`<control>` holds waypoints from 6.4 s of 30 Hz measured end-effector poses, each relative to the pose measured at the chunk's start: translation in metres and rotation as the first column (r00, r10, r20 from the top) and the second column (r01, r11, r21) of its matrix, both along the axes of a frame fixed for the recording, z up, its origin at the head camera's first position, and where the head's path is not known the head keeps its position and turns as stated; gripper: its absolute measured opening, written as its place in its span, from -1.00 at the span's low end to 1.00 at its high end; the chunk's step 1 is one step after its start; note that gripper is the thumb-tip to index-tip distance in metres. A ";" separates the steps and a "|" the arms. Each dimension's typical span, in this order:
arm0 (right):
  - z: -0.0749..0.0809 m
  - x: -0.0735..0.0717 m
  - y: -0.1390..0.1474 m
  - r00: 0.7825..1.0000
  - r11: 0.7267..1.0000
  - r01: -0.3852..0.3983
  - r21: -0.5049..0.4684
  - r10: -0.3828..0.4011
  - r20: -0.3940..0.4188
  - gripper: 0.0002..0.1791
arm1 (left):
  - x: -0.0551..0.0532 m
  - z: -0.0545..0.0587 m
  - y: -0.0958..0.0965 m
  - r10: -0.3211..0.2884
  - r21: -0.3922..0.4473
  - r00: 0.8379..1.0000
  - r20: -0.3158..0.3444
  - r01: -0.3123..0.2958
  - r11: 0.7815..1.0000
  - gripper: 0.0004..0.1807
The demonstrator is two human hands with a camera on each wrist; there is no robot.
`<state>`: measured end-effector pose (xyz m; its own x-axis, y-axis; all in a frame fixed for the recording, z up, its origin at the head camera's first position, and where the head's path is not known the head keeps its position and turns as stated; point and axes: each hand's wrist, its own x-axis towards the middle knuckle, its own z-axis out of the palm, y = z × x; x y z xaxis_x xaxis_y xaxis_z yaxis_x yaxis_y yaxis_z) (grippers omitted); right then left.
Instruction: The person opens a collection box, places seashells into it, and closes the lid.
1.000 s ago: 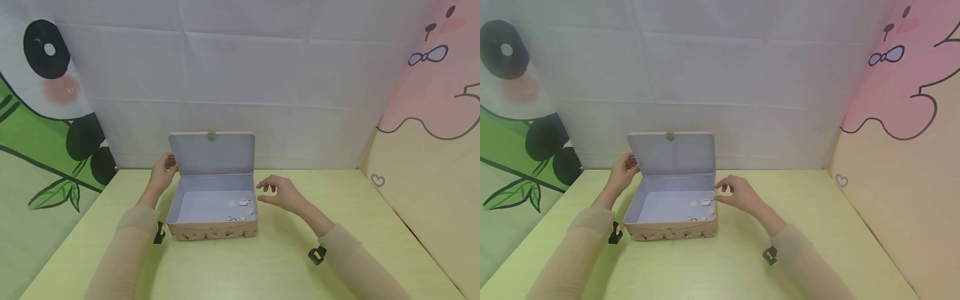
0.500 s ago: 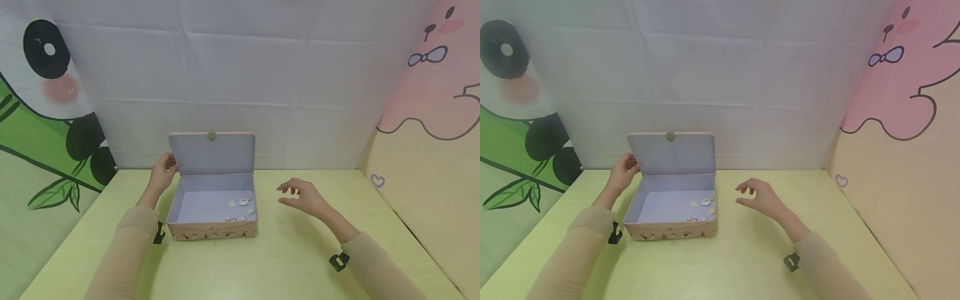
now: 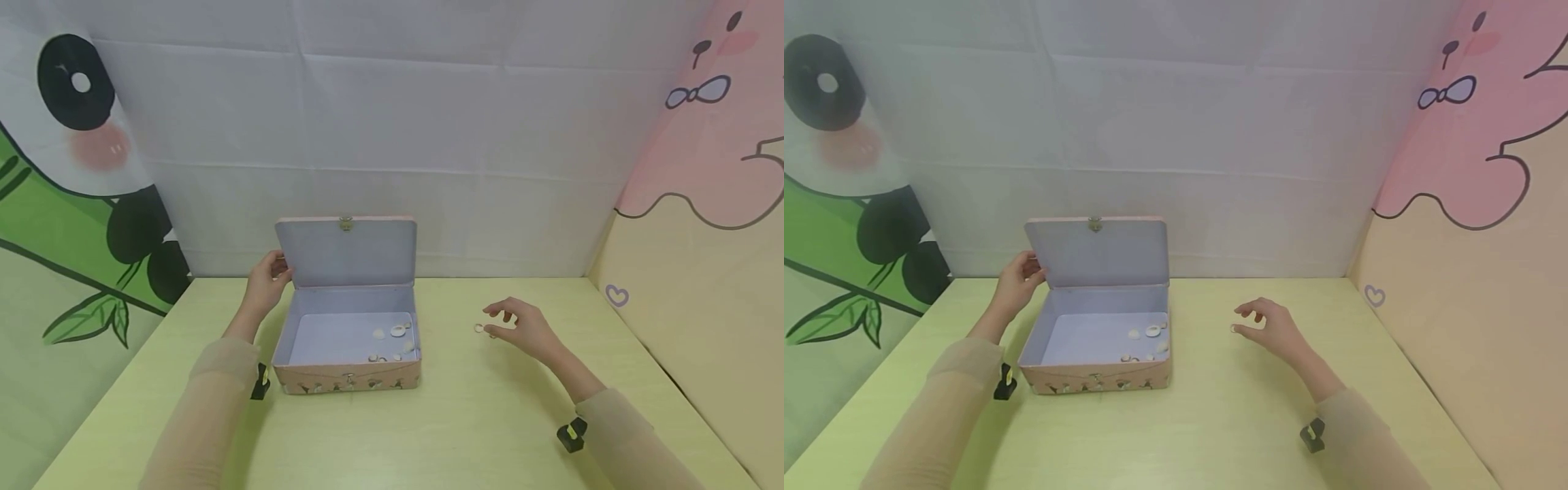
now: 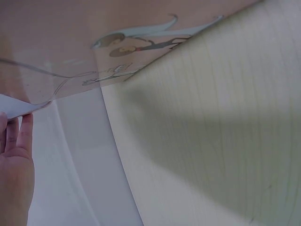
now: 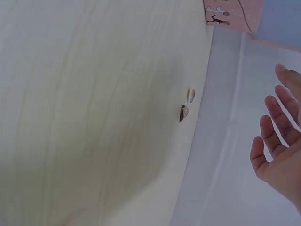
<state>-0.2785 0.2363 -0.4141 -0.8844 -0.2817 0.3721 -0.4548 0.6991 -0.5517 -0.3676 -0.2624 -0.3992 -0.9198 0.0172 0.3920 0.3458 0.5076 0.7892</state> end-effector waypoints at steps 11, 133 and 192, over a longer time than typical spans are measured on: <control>-0.027 -0.013 0.020 0.997 0.998 0.048 0.046 -0.051 0.063 -0.68 | 0.000 -0.001 0.001 0.003 -0.001 1.000 0.020 -0.003 1.000 -0.63; 0.015 -0.006 -0.140 0.968 0.970 -0.244 0.017 0.243 0.068 -0.87 | 0.002 0.000 0.000 0.005 -0.031 1.000 -0.013 -0.005 1.000 -0.62; -0.010 -0.030 -0.023 0.998 0.999 -0.013 0.053 0.009 0.062 -0.66 | 0.005 0.002 0.002 0.011 -0.043 1.000 0.001 -0.011 0.999 -0.61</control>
